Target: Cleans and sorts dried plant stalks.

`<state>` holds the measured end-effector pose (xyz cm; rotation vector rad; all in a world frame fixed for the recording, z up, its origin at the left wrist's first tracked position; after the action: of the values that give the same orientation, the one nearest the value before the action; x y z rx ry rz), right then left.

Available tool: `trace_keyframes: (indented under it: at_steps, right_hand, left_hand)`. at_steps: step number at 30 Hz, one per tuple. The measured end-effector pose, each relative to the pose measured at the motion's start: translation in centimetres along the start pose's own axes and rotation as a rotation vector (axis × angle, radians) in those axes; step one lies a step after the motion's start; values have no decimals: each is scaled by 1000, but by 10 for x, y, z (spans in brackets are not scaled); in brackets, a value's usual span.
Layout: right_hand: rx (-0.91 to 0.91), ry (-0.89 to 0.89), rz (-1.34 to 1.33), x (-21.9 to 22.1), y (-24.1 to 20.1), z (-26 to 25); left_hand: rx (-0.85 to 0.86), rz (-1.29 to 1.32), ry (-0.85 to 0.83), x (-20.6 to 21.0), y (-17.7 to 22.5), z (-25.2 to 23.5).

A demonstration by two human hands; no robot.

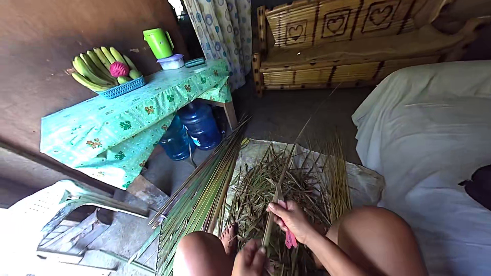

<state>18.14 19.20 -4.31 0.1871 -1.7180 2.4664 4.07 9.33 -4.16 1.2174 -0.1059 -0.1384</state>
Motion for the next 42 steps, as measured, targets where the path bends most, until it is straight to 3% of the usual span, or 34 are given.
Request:
trace_keyframes:
  at_steps: [3, 11, 17, 24, 29, 36, 42]
  right_hand:
    - [-136, -135, 240, 16, 4, 12]
    - [-208, -293, 497, 31, 38, 22]
    - [-307, -228, 608, 25, 32, 19]
    - [-542, -77, 685, 17, 24, 18]
    - [-412, -14, 492, 12, 36, 9]
    - [-7, 82, 62, -6, 51, -18]
    - [85, 194, -63, -36, 45, -45]
  left_hand:
    - [8, -2, 127, -4, 13, -32]
    - [-88, 167, 164, -13, -1, -57]
    - [-157, 236, 132, -15, -6, -57]
    - [-205, 294, 46, -9, -14, -55]
    - [-193, 255, 31, -9, -15, -52]
    - [-203, 216, -21, -5, -26, -44]
    - [-210, 208, -49, -10, -33, -38]
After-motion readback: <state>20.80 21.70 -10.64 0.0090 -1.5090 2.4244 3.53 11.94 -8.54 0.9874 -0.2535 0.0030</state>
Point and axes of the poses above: each hand's wrist, its own z-axis away from the middle knuckle, its own x-axis out of the palm, y = z × x, the point moved 10 cm from there along -z, towards the middle knuckle, and after that the axes turned 7 degrees about y, right-handed, at the moved point
